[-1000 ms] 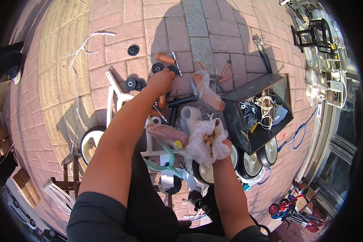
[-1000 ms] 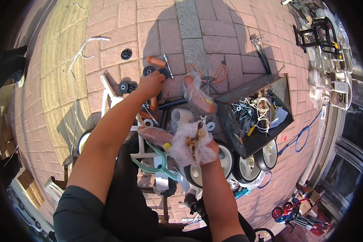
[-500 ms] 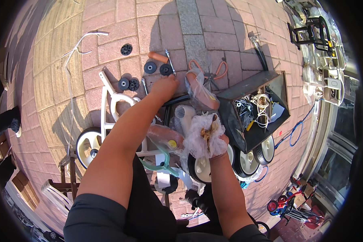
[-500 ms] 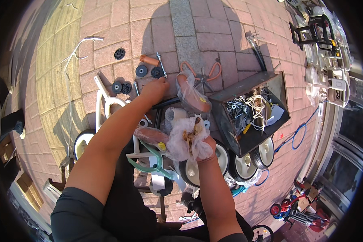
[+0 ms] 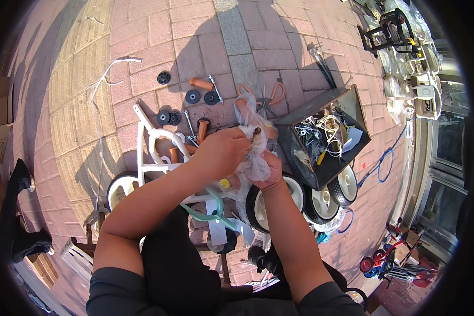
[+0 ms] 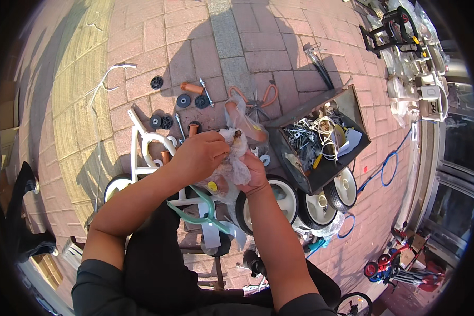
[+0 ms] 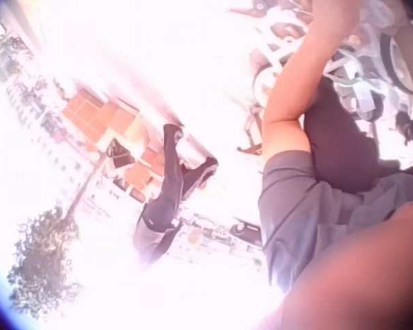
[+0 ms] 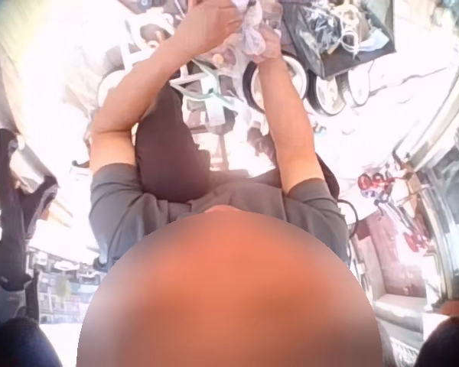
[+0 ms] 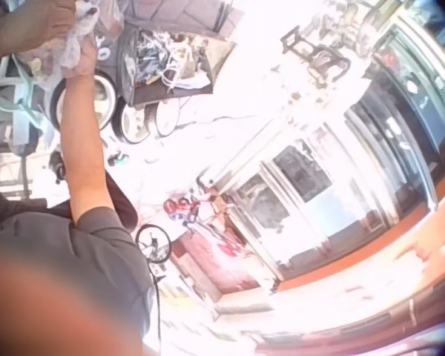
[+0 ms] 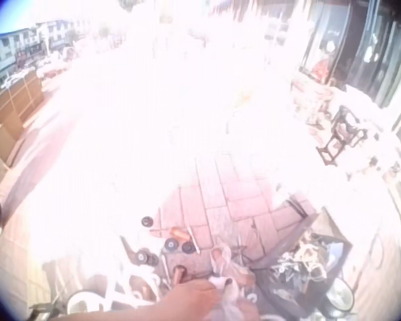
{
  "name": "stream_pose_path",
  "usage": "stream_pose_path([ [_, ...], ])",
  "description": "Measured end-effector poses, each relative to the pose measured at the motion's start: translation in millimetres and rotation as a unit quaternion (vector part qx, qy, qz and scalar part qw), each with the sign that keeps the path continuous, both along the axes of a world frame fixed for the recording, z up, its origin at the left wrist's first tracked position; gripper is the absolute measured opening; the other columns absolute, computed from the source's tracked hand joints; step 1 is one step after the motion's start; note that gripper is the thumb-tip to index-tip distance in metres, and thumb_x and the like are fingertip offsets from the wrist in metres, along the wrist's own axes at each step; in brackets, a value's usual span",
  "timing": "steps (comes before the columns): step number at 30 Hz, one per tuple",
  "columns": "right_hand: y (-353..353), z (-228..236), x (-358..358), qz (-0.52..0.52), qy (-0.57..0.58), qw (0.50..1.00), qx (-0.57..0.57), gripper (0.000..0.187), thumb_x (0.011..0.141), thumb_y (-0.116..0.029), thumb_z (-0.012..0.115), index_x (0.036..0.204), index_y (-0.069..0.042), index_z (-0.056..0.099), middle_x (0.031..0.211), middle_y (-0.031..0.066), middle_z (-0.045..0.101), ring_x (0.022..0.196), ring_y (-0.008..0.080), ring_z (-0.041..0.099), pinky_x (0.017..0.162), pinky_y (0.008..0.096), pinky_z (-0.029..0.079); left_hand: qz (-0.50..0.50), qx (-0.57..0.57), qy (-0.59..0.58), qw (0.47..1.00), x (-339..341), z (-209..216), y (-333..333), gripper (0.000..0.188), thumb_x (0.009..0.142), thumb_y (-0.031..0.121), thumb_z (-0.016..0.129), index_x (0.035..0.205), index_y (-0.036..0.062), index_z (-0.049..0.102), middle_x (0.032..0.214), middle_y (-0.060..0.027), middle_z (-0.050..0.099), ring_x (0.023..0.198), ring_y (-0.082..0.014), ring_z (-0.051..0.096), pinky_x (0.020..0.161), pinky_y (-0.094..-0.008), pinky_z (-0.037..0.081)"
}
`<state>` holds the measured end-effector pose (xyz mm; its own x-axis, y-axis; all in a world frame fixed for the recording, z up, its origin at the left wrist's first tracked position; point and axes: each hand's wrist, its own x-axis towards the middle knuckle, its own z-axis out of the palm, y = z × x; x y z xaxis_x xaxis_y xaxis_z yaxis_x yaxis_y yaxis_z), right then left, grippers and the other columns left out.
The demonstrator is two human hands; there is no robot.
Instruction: The person assembles a small wheel by inserting a metal axle into the hub, tightening it with a wrench, and adding a nut. They repeat the process on a second wheel, handling the axle, nut, and wrench throughout.
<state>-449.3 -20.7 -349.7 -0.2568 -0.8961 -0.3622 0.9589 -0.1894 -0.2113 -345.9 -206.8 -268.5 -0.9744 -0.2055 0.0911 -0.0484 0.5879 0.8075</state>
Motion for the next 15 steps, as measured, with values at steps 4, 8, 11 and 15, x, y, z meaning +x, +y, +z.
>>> stream_pose_path([
  [4,-9,33,20,-0.009,0.059,0.998,-0.003,0.061,0.087,-0.011,0.059,0.145,-0.002,0.043,0.137,0.0151,0.057,0.127,0.0315,0.056,0.109,0.0469,0.045,0.026,-0.076,0.023,0.996,22,44,11,0.021,0.081,0.009,0.073,0.101,0.0022,0.070,0.105,-0.0095,0.065,0.104,-0.0314,0.063,0.102,-0.0503,0.042],
  [8,-10,77,40,-0.022,0.026,0.994,-0.108,0.065,0.087,-0.014,0.064,0.146,-0.003,0.042,0.139,0.0171,0.055,0.129,0.0333,0.055,0.112,0.0494,0.042,0.130,-0.019,0.113,0.985,58,92,12,0.021,0.086,0.009,0.070,0.105,0.0014,0.069,0.108,-0.0132,0.066,0.097,-0.0334,0.065,0.091,-0.0404,0.050],
  [11,-7,116,62,-0.024,0.031,0.990,-0.134,0.067,0.086,-0.016,0.068,0.146,-0.003,0.042,0.142,0.0186,0.054,0.131,0.0356,0.053,0.114,0.0509,0.038,0.218,0.228,0.016,0.949,91,110,3,0.027,0.096,0.010,0.063,0.120,-0.0013,0.066,0.117,-0.0094,0.067,0.105,-0.0177,0.065,0.095,-0.0324,0.051],
  [15,-16,170,93,0.001,0.028,0.977,-0.209,0.069,0.084,-0.016,0.070,0.146,-0.002,0.043,0.144,0.0175,0.052,0.134,0.0361,0.050,0.115,0.0526,0.036,-0.001,0.499,-0.006,0.867,132,120,19,0.039,0.097,0.005,0.060,0.135,-0.0008,0.056,0.129,-0.0048,0.064,0.118,-0.0134,0.057,0.103,-0.0299,0.044],
])
